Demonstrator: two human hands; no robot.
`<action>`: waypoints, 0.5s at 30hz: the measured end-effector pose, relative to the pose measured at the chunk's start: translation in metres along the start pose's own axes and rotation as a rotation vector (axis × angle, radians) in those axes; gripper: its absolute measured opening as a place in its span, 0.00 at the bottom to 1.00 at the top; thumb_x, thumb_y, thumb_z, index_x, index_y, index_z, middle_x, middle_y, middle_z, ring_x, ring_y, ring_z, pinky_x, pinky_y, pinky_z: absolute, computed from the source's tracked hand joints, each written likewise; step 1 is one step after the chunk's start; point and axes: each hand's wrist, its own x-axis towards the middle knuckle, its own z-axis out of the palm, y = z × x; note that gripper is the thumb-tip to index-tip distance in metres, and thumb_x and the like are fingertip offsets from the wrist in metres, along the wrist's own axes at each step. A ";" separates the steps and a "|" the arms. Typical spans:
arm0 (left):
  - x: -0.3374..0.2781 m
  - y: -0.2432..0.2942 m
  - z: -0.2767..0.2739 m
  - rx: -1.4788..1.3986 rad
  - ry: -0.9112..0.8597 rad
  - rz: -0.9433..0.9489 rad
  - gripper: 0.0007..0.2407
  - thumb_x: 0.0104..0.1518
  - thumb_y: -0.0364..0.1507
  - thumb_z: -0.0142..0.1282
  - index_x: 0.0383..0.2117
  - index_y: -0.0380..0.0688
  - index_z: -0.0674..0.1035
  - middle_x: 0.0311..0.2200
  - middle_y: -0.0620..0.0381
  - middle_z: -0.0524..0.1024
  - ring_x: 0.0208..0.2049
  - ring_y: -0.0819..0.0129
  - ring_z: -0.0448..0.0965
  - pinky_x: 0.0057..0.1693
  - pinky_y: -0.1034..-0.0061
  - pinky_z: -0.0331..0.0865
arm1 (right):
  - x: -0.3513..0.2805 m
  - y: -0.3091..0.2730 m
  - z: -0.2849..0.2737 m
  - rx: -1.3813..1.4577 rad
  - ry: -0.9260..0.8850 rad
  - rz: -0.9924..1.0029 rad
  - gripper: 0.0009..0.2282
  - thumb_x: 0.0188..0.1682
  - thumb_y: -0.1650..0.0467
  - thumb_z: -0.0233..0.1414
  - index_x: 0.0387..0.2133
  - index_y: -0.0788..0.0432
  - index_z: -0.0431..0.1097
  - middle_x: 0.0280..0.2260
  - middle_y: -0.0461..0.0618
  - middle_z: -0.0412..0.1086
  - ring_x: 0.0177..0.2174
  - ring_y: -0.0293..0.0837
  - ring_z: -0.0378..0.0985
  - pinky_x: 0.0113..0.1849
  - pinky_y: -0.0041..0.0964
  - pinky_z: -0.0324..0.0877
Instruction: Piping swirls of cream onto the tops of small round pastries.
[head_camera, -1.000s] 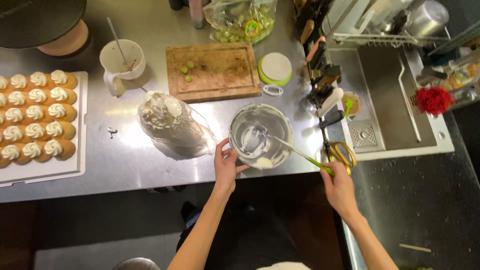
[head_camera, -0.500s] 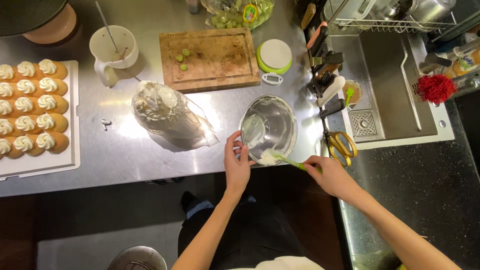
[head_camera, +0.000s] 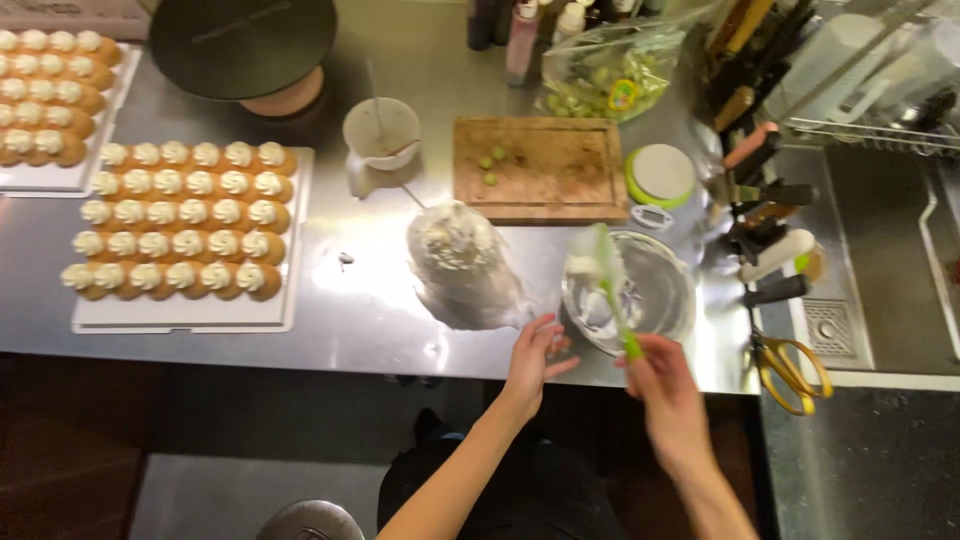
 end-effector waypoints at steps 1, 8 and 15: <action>-0.012 0.008 -0.017 0.000 0.004 0.006 0.17 0.65 0.33 0.47 0.60 0.47 0.69 0.52 0.50 0.73 0.52 0.60 0.76 0.50 0.58 0.82 | 0.006 0.003 0.032 0.003 -0.006 -0.001 0.14 0.56 0.70 0.49 0.54 0.61 0.65 0.37 0.49 0.73 0.31 0.33 0.68 0.33 0.25 0.64; -0.111 0.097 -0.113 0.114 0.152 -0.017 0.17 0.63 0.31 0.48 0.58 0.40 0.73 0.48 0.50 0.76 0.47 0.63 0.77 0.52 0.62 0.80 | 0.047 0.050 0.191 0.179 0.083 -0.356 0.14 0.59 0.72 0.48 0.56 0.62 0.63 0.47 0.52 0.69 0.46 0.39 0.73 0.48 0.31 0.68; -0.138 0.134 -0.173 0.127 0.312 -0.122 0.17 0.64 0.31 0.43 0.58 0.39 0.72 0.51 0.51 0.76 0.50 0.61 0.77 0.57 0.61 0.77 | 0.031 0.059 0.211 -0.202 0.336 -0.476 0.13 0.54 0.76 0.50 0.52 0.65 0.65 0.48 0.56 0.68 0.46 0.47 0.74 0.49 0.38 0.70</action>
